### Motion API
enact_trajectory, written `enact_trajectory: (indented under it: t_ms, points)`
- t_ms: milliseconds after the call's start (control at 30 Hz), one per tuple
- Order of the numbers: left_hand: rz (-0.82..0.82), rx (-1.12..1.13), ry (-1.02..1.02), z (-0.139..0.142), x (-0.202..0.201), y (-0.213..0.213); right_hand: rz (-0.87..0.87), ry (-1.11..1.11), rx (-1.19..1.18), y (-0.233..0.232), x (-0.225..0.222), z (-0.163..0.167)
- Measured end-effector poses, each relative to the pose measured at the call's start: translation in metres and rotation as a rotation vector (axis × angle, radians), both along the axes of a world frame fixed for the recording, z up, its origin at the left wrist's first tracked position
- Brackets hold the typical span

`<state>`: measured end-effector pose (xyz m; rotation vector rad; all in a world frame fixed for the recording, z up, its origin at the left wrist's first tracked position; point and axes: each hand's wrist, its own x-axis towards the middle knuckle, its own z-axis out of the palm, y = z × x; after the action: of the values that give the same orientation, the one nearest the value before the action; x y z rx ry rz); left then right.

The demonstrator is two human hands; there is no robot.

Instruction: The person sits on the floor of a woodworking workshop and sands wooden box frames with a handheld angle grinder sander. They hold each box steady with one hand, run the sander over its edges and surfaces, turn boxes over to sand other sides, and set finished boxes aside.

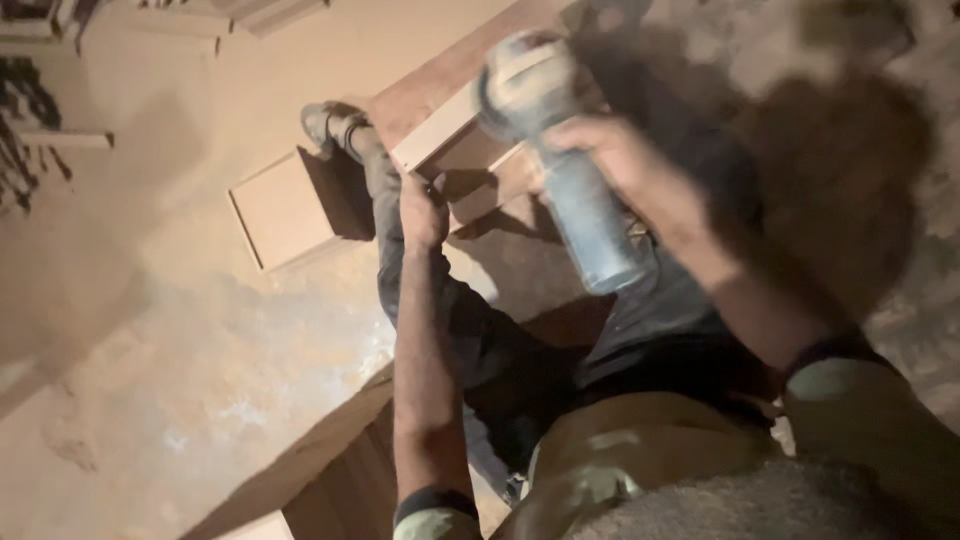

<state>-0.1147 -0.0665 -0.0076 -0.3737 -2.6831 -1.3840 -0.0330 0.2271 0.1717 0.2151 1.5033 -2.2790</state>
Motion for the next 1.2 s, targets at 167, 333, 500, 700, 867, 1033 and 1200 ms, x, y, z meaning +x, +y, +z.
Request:
enact_trajectory:
  t_ms: [167, 333, 500, 700, 867, 1033, 1200]
  points:
    - [0.128, 0.026, -0.205, -0.011, 0.003, 0.009, -0.121, -0.056, -0.308, 0.076, 0.011, -0.004]
    - [0.172, 0.196, -0.222, -0.028, 0.001, 0.028, -0.309, 0.038, -0.433, 0.08, 0.047, -0.013]
    - [0.073, 0.226, -0.05, -0.054, -0.005, 0.017, -0.222, 0.035, -0.578, 0.074, 0.06, -0.03]
    - [0.18, 0.139, -0.145, -0.071, 0.003, 0.028, -0.144, 0.129, -0.442, 0.057, 0.027, -0.031]
    - [0.335, -0.303, -0.021, -0.06, 0.0, 0.03, -0.156, -0.004, -0.316, 0.045, 0.015, -0.035]
    - [0.359, -0.201, 0.18, -0.044, 0.003, 0.022, -0.03, 0.044, -0.351, 0.057, -0.034, -0.07]
    - [0.353, -0.167, 0.183, -0.04, 0.001, 0.025, 0.006, 0.068, -0.155, 0.072, -0.091, -0.118]
